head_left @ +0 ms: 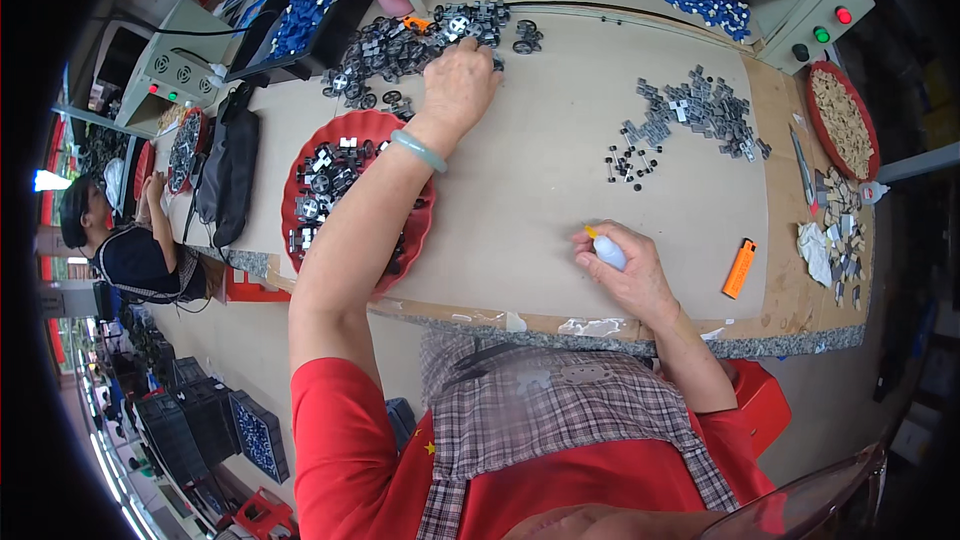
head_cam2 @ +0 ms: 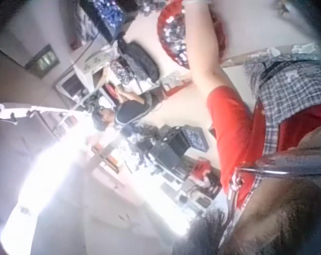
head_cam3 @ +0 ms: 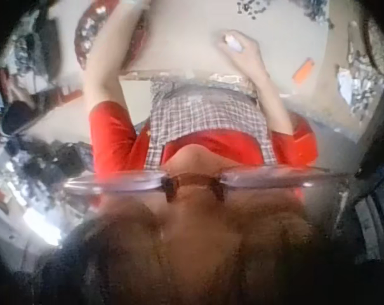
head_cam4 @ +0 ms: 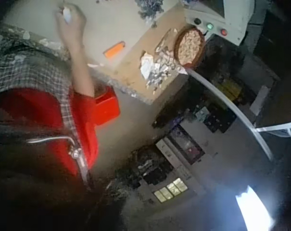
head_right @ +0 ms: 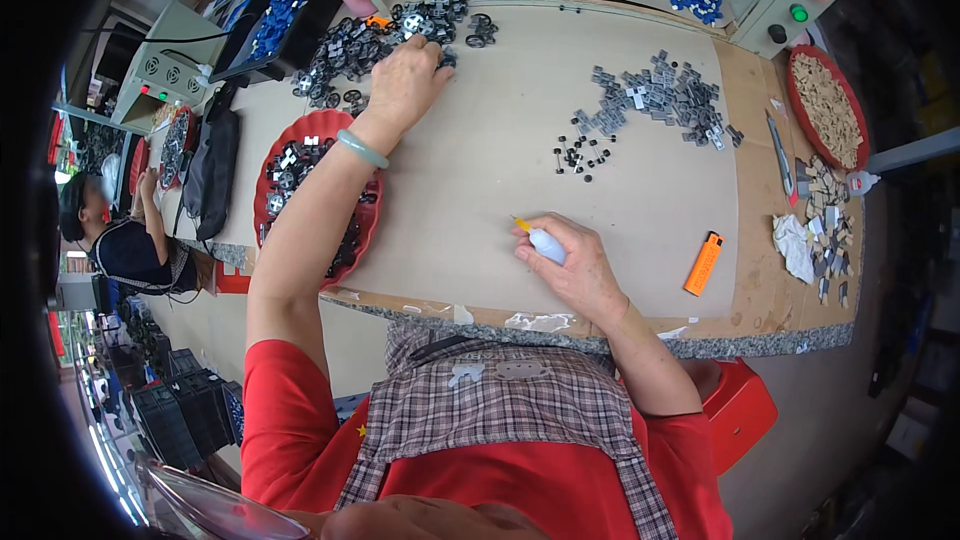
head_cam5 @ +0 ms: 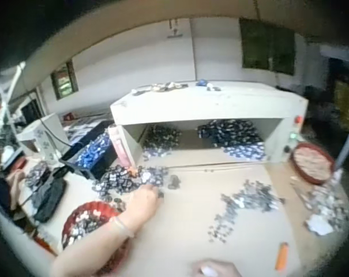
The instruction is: The person assembles toy vehicle chassis by applying glue from a squeeze bottle and attaching wheel axles onto the plastic frames by hand.
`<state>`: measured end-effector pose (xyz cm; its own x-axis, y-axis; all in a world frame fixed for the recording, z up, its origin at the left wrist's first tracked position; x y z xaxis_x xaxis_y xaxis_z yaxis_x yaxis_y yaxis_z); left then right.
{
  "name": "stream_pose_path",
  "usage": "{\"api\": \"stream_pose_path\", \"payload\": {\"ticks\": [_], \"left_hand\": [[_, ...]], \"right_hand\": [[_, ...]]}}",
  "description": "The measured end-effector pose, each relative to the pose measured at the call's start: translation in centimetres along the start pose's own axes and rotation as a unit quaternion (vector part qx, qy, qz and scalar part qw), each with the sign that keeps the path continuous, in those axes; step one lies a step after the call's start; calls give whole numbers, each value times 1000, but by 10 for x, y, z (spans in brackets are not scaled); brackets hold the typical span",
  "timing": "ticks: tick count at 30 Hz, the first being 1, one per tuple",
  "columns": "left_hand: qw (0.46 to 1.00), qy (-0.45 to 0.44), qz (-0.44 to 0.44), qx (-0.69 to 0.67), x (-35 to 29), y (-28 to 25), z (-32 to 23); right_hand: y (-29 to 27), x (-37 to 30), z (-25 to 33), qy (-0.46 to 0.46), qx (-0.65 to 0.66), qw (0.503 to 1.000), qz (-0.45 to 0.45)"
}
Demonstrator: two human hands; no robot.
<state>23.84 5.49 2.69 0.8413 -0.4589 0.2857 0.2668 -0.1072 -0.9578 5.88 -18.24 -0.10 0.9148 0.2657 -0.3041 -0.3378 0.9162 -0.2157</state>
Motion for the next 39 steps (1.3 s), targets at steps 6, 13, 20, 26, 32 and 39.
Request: {"api": "stream_pose_path", "payload": {"ticks": [6,13,20,26,32,39], "left_hand": [[970,-48,18,-240,-9,-10,-6],[391,-165,-1,-905,-99,-41,-58],[288,-174,-66,-939,-147,-24,-99],[471,-134,-207,-847,-157,-22,-128],[762,-5,-224,-607,-168,-22,-137],[459,-147,-86,-872,-172,-29,-142]], "right_hand": [[-2,-2,-2,-31,-5,999,-9],[-5,-3,1,-9,60,998,-32],[6,-7,19,48,241,969,-16],[27,-11,19,87,413,904,61],[36,-10,13,129,534,835,25],[-8,2,30,61,175,971,150]]}}
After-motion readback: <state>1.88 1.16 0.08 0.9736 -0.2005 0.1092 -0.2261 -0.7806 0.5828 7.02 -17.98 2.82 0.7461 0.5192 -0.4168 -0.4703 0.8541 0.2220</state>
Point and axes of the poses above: each hand's wrist, its own x-axis towards the middle knuckle, its own y-axis out of the palm, z = x × y, the point moved 1 cm from there along x, towards the middle knuckle, and after that the axes turned 14 degrees about y, right-handed, at the moved point
